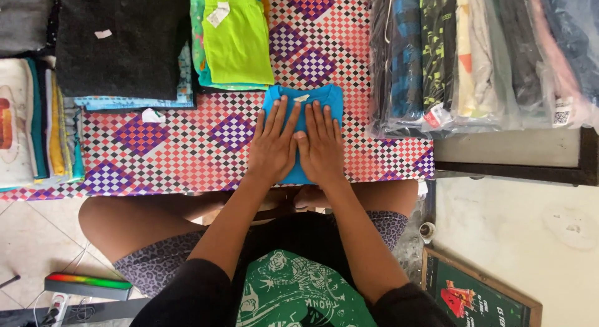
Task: The person folds a blue t-shirt and a black garment on a patterned table. They smooth and align each item, then place the folded pieces into a stack. The person reaches for another item from a nearby pile at the end.
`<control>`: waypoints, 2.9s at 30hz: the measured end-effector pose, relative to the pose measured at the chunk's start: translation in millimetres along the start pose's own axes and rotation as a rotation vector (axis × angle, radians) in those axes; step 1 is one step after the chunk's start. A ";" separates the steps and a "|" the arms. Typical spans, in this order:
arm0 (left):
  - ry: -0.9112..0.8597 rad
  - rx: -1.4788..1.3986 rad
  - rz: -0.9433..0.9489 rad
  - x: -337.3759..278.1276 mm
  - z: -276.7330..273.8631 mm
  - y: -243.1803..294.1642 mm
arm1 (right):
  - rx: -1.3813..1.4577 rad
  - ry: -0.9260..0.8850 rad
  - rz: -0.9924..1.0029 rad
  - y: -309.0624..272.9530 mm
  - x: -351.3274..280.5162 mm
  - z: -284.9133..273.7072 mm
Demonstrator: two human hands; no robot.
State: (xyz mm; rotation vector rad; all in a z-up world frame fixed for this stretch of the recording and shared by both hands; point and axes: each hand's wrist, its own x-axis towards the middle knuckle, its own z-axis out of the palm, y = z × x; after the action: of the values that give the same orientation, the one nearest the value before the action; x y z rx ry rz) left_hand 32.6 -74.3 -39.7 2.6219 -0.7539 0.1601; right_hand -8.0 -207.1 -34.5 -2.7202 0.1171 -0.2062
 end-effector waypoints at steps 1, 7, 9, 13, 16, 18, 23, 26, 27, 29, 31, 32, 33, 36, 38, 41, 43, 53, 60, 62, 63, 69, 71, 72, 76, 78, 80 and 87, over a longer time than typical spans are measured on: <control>0.005 0.001 -0.002 1.4 1.8 -4.0 | 0.000 0.002 -0.005 7.7 1.5 5.8; -0.057 0.001 -0.039 16.1 10.2 -14.3 | -0.036 0.108 0.050 29.1 18.2 17.2; -0.044 0.031 -0.035 16.8 9.3 -12.9 | -0.078 0.070 0.086 26.1 18.9 20.8; -0.018 0.091 -0.035 21.0 8.1 -12.8 | -0.106 0.138 0.088 27.8 23.0 20.3; 0.043 0.140 -0.012 32.4 13.0 -16.0 | -0.150 0.130 0.147 35.2 35.8 15.9; -0.059 0.125 -0.022 34.5 13.6 -18.3 | -0.154 0.090 0.117 44.5 37.5 13.7; -0.121 0.066 -0.070 29.2 -18.1 5.0 | -0.161 0.073 0.107 47.7 25.6 6.4; -0.088 -0.004 -0.065 13.4 -8.7 13.3 | -0.063 0.090 0.053 28.5 9.1 3.9; -0.065 -0.023 -0.059 8.6 -1.3 14.2 | 0.017 0.097 -0.009 21.5 4.6 3.2; -0.038 -0.020 -0.074 -1.2 7.2 10.2 | -0.003 0.104 -0.003 20.8 -4.1 12.6; -0.009 -0.014 -0.085 -1.4 12.1 7.7 | -0.021 0.115 0.002 20.3 -4.0 17.1; 0.043 0.013 -0.083 1.9 12.8 7.4 | -0.033 0.135 -0.005 19.9 -0.9 17.2; 0.089 0.037 -0.079 0.7 13.1 9.1 | -0.045 0.151 -0.007 19.0 -3.2 16.5; 0.180 0.084 -0.055 8.5 14.0 7.8 | -0.074 0.200 -0.031 28.1 4.4 24.4; 0.108 0.102 -0.055 18.2 18.6 1.6 | -0.067 0.195 -0.024 34.2 16.0 25.3; 0.035 0.101 -0.064 10.6 20.1 1.0 | -0.044 0.178 -0.022 36.9 12.9 22.9; 0.051 0.089 -0.062 -5.0 16.6 3.9 | -0.026 0.187 -0.035 34.8 0.9 15.7; -0.090 0.097 -0.308 -45.8 -27.7 27.7 | 0.289 0.069 0.373 -8.0 -65.8 -41.1; -0.491 -0.770 -0.423 -35.8 8.6 -21.1 | 0.853 -0.100 0.690 -72.5 -47.6 -81.3; -0.492 -0.902 -0.432 -35.3 -80.7 -27.3 | 0.912 -0.051 0.658 -100.8 -47.5 -93.4; -0.502 -1.028 -0.419 -33.5 -126.0 -31.6 | 0.978 0.019 0.636 -115.6 -46.2 -99.0; -0.335 -1.248 -0.324 -17.2 -206.1 -111.9 | 0.915 0.091 0.337 -172.2 -7.0 -111.6; -0.179 -1.294 -0.209 -4.9 -226.8 -126.2 | 0.850 0.129 0.216 -185.8 18.3 -110.3; -0.028 -1.329 -0.089 0.4 -236.7 -133.3 | 0.786 0.173 0.097 -192.5 30.2 -109.2; 0.246 -1.186 0.110 30.1 -274.8 -188.2 | 0.824 0.180 -0.106 -229.5 93.7 -89.4; 0.198 -1.012 0.151 43.2 -285.7 -223.3 | 0.933 0.202 -0.253 -255.4 123.9 -75.0; 0.231 -0.919 0.030 42.1 -281.8 -248.4 | 0.874 0.179 -0.236 -261.5 154.5 -36.6; 0.436 -0.655 -0.677 8.1 -183.9 -318.9 | 0.718 -0.082 -0.143 -251.0 168.9 71.3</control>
State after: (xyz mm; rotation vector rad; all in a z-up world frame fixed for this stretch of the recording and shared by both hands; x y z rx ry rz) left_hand 209.1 243.6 17.9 1.9631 0.2225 0.2257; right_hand 183.0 31.1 23.9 -2.0164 -0.1506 -0.1407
